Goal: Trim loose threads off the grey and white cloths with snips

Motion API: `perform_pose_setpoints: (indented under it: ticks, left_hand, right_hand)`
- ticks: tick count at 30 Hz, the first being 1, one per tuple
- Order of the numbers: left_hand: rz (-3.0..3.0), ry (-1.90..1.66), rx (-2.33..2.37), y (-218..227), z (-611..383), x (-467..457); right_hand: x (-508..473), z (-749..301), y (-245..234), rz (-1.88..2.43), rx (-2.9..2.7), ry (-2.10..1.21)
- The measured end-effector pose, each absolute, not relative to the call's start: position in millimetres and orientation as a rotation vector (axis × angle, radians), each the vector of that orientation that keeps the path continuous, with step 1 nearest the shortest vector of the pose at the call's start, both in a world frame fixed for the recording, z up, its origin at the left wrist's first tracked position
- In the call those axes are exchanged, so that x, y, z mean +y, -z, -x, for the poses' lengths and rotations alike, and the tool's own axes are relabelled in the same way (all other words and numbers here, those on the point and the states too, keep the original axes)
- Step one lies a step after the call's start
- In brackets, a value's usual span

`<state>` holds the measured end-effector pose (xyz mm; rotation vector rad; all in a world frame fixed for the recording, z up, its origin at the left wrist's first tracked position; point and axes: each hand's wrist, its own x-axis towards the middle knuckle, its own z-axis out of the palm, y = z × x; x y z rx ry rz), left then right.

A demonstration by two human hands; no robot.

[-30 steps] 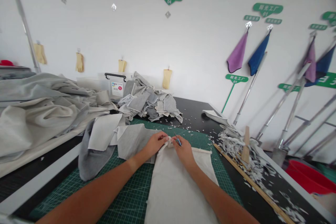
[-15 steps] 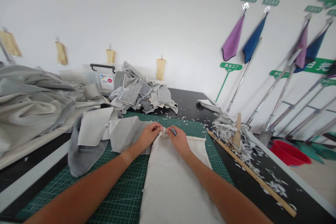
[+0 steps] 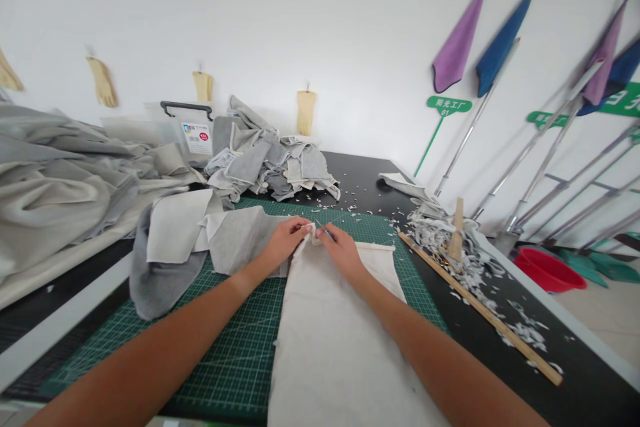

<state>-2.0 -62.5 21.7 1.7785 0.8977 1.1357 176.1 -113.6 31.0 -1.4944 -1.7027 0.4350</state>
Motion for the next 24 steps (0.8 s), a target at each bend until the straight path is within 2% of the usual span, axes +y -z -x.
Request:
perform_pose_setpoints:
  ticks: [24]
  left_hand:
    - [-1.954,-1.149,0.894,-30.8,-1.2,-70.5]
  right_hand:
    - [-122.6,-171.6,-33.8,1.418,-1.729,-0.507]
